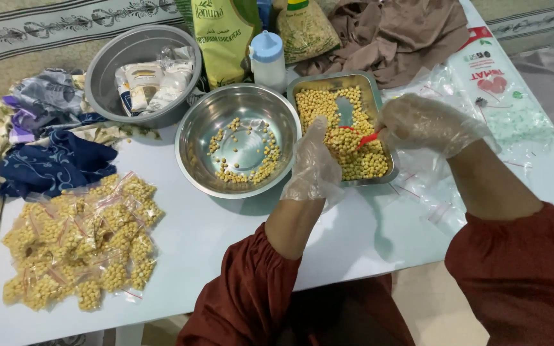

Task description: A person wearing plastic gloves is sorting through yellow beans in a metal bowl and organizing small plastic bags already filled with beans on a workspace.

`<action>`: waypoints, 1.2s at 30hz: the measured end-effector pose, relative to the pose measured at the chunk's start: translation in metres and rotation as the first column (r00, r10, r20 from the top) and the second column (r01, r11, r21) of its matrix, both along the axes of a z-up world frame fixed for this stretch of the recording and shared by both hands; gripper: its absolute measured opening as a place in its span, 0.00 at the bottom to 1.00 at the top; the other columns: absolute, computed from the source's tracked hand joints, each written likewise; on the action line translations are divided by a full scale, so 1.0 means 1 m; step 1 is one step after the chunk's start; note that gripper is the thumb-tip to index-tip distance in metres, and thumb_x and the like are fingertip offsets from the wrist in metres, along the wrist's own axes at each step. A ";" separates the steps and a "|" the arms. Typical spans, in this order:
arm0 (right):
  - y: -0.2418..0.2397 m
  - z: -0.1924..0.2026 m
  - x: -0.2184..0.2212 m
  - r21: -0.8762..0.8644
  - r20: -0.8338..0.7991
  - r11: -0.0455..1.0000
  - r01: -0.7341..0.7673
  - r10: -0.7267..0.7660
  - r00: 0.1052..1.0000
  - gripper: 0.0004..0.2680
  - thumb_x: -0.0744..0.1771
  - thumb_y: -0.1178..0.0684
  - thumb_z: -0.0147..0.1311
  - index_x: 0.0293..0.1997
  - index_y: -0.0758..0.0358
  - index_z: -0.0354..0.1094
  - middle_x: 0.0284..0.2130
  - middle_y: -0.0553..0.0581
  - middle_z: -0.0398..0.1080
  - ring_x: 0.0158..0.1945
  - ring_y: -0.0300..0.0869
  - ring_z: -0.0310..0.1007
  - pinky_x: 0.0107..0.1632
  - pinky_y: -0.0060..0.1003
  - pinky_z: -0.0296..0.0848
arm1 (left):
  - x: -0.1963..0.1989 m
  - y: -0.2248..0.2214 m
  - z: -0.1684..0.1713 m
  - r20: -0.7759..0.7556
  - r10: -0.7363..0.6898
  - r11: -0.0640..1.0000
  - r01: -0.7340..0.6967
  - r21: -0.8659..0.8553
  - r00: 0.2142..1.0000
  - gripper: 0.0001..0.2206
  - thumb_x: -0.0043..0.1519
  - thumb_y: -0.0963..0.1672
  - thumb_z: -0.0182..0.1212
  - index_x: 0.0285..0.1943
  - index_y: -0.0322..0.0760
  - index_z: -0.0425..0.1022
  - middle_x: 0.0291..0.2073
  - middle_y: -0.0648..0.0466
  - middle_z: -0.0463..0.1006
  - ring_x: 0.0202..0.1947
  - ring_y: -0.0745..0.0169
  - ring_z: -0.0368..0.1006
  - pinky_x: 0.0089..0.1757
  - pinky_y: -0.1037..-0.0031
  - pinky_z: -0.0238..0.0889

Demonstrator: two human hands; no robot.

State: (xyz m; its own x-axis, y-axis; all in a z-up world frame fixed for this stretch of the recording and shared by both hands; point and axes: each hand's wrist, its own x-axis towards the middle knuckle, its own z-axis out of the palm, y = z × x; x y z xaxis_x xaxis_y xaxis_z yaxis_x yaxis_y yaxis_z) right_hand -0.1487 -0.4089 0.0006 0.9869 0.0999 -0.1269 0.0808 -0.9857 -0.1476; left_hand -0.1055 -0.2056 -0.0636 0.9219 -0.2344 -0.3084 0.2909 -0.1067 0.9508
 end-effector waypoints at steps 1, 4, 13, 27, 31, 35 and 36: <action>-0.004 0.003 0.003 -0.033 0.143 0.991 -0.131 0.135 0.980 0.08 0.61 0.52 0.56 0.38 0.61 0.78 0.35 0.58 0.78 0.38 0.51 0.77 0.44 0.43 0.76 | 0.021 -0.003 -0.032 -0.179 0.052 0.987 -0.078 -0.141 0.982 0.24 0.65 0.56 0.52 0.65 0.44 0.65 0.44 0.41 0.71 0.37 0.62 0.68 0.45 0.69 0.62; -0.016 0.023 0.017 -0.119 0.325 0.926 -0.357 0.376 0.867 0.05 0.61 0.56 0.57 0.34 0.63 0.76 0.29 0.58 0.76 0.29 0.49 0.76 0.35 0.41 0.76 | 0.034 -0.008 -0.027 -0.386 0.095 0.972 -0.170 -0.165 0.918 0.34 0.55 0.65 0.58 0.60 0.46 0.69 0.38 0.46 0.80 0.29 0.52 0.72 0.42 0.50 0.60; 0.069 0.101 0.040 -0.088 0.177 0.991 -0.104 0.118 0.977 0.10 0.61 0.55 0.55 0.42 0.62 0.78 0.33 0.53 0.79 0.29 0.45 0.76 0.41 0.37 0.77 | 0.041 0.061 0.044 -0.421 0.085 0.379 -0.420 -0.825 0.903 0.06 0.65 0.44 0.59 0.36 0.41 0.71 0.26 0.60 0.68 0.25 0.72 0.62 0.31 0.80 0.58; 0.140 0.027 0.034 -0.567 0.735 0.813 0.130 0.429 0.525 0.08 0.69 0.55 0.48 0.52 0.59 0.68 0.36 0.50 0.68 0.34 0.35 0.65 0.39 0.27 0.70 | 0.057 0.158 0.046 -0.468 0.454 0.656 -0.640 -0.399 0.758 0.27 0.57 0.48 0.52 0.65 0.31 0.68 0.70 0.38 0.63 0.70 0.42 0.57 0.65 0.46 0.47; 0.063 0.002 0.028 -0.616 0.773 0.708 0.345 0.460 0.437 0.07 0.74 0.49 0.57 0.53 0.58 0.67 0.39 0.49 0.66 0.36 0.34 0.62 0.40 0.26 0.66 | 0.027 0.135 0.032 0.763 0.255 0.964 -0.220 -0.152 0.594 0.22 0.61 0.42 0.55 0.66 0.29 0.63 0.58 0.41 0.70 0.60 0.45 0.69 0.62 0.60 0.65; 0.003 -0.084 0.047 -0.567 0.762 0.741 0.358 0.308 0.569 0.13 0.77 0.45 0.46 0.55 0.69 0.65 0.39 0.58 0.70 0.35 0.39 0.71 0.36 0.28 0.75 | -0.014 0.093 0.070 0.250 0.041 0.869 0.089 -0.488 0.967 0.19 0.70 0.48 0.41 0.56 0.27 0.72 0.53 0.43 0.74 0.55 0.52 0.69 0.59 0.61 0.61; 0.004 -0.097 0.049 -0.567 0.764 0.739 0.365 0.304 0.570 0.13 0.77 0.45 0.46 0.55 0.69 0.65 0.39 0.58 0.70 0.35 0.39 0.71 0.36 0.28 0.75 | -0.008 0.079 0.045 0.252 0.034 0.868 0.097 -0.488 0.967 0.19 0.70 0.48 0.41 0.56 0.27 0.72 0.53 0.43 0.74 0.55 0.52 0.69 0.59 0.61 0.61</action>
